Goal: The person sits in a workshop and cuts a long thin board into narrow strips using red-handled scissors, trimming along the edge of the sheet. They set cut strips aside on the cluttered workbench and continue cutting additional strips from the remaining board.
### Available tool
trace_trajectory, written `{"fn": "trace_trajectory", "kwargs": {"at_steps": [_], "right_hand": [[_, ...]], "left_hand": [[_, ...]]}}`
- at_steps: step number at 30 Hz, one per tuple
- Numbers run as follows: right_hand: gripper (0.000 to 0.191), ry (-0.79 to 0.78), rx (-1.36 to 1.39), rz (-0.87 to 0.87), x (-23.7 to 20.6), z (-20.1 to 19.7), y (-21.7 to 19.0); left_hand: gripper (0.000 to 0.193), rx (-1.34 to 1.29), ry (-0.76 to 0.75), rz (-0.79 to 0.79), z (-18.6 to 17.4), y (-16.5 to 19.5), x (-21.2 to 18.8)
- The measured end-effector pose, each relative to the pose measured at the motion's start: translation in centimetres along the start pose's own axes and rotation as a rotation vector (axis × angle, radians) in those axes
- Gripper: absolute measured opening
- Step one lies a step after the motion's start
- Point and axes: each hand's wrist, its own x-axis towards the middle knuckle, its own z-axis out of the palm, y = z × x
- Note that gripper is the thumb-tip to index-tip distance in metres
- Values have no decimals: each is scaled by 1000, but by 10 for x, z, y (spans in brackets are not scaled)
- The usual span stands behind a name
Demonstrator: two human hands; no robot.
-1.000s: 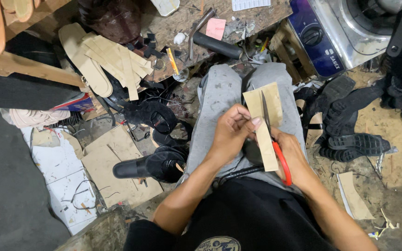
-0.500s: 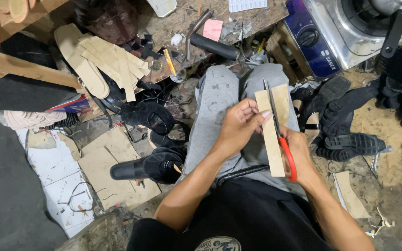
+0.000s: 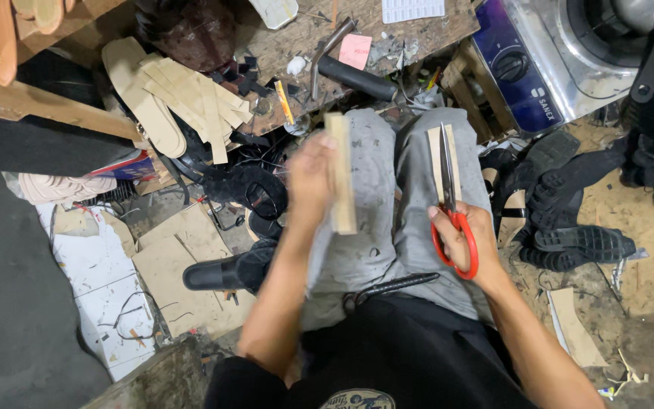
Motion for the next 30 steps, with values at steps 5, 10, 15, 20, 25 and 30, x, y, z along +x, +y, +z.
{"fn": "trace_trajectory", "kwargs": {"at_steps": [5, 10, 15, 20, 25, 30], "right_hand": [[35, -23, 115, -11, 1, -4, -2], [32, -5, 111, -1, 5, -3, 1], [34, -25, 53, 13, 5, -5, 4], [37, -32, 104, 6, 8, -3, 4], [35, -38, 61, -22, 6, -2, 1], [33, -31, 116, -9, 5, -4, -2]], "left_hand": [[53, 250, 496, -153, -109, 60, 74], [61, 317, 769, 199, -99, 36, 52], [61, -97, 824, -85, -89, 14, 21], [53, -228, 548, 53, -102, 20, 33], [80, -250, 486, -189, -99, 27, 55], [80, -108, 402, -66, -41, 12, 21]]}}
